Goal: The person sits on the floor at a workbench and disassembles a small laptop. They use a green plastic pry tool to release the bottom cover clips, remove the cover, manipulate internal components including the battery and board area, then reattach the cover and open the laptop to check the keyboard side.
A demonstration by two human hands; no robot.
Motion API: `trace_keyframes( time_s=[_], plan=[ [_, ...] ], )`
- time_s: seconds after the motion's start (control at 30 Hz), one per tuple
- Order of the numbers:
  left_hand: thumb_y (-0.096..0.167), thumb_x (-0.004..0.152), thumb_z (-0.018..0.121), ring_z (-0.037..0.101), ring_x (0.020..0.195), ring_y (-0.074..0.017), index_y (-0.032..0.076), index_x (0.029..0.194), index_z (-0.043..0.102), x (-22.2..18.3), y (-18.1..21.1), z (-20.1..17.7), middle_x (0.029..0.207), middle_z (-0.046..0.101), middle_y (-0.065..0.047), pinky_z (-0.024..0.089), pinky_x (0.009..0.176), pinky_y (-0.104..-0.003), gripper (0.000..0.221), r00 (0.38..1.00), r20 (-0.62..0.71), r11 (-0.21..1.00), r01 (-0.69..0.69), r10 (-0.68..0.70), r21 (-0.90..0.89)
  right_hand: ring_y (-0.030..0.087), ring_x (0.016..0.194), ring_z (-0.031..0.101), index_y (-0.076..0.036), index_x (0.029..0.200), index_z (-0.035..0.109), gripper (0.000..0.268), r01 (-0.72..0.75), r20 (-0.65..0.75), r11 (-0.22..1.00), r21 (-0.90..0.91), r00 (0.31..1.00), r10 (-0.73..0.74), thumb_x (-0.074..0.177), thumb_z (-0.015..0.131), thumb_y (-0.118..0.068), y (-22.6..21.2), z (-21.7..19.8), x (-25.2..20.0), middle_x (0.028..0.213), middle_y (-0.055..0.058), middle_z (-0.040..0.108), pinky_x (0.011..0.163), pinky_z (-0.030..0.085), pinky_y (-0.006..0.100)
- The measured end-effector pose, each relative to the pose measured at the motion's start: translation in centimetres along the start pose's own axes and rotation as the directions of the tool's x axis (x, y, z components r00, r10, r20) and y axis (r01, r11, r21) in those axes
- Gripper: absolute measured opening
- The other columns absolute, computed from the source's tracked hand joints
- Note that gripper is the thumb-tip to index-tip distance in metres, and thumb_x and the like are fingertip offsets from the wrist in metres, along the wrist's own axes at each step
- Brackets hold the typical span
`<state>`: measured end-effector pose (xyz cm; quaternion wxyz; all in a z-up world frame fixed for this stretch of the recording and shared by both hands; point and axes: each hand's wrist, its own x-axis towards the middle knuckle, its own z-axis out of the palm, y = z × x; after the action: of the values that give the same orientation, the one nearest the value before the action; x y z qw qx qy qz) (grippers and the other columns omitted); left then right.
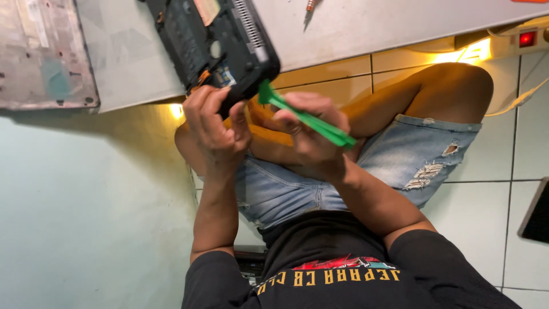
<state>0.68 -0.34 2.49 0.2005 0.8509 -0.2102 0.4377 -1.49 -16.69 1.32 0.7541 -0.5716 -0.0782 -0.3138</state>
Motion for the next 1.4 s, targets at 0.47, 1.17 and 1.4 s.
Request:
trace_keyframes(
  time_s=[0.47, 1.17, 1.4],
  plan=[
    [0.024, 0.105, 0.064, 0.061, 0.095, -0.0322, 0.003, 0.111, 0.067, 1.0, 1.7, 0.8, 0.106, 0.06, -0.012, 0.045, 0.089, -0.044, 0.023, 0.951, 0.31, 0.999, -0.013, 0.001, 0.036, 0.032, 0.091, 0.075, 0.003, 0.121, 0.056, 0.029, -0.495, 0.18, 0.755, 0.431, 0.867, 0.465, 0.105, 0.063, -0.02, 9.8, -5.8, -3.6, 0.1, 0.024, 0.069, 0.082, 0.066, 0.039],
    [0.034, 0.098, 0.066, 0.059, 0.092, -0.0246, 0.011, 0.096, 0.065, 1.0, 3.2, 1.9, 0.1, 0.063, -0.004, 0.039, 0.08, -0.038, 0.023, 0.926, 0.279, 0.965, 0.226, -0.255, 0.133, 0.032, 0.094, 0.074, -0.005, 0.122, 0.057, 0.03, -0.567, 0.235, 0.7, 0.434, 0.821, 0.52, 0.105, 0.067, -0.027, 9.4, -6.2, -3.6, 0.103, 0.018, 0.065, 0.085, 0.065, 0.037],
    [0.024, 0.099, 0.064, 0.059, 0.098, -0.0281, 0.01, 0.108, 0.071, 1.3, 3.0, 0.9, 0.106, 0.062, -0.007, 0.039, 0.084, -0.04, 0.018, 0.9, 0.357, 0.968, 0.242, -0.249, 0.065, 0.032, 0.093, 0.073, -0.006, 0.122, 0.056, 0.03, -0.587, 0.241, 0.693, 0.42, 0.808, 0.538, 0.106, 0.066, -0.029, 9.3, -6.3, -3.5, 0.102, 0.017, 0.064, 0.083, 0.064, 0.036]
  ],
)
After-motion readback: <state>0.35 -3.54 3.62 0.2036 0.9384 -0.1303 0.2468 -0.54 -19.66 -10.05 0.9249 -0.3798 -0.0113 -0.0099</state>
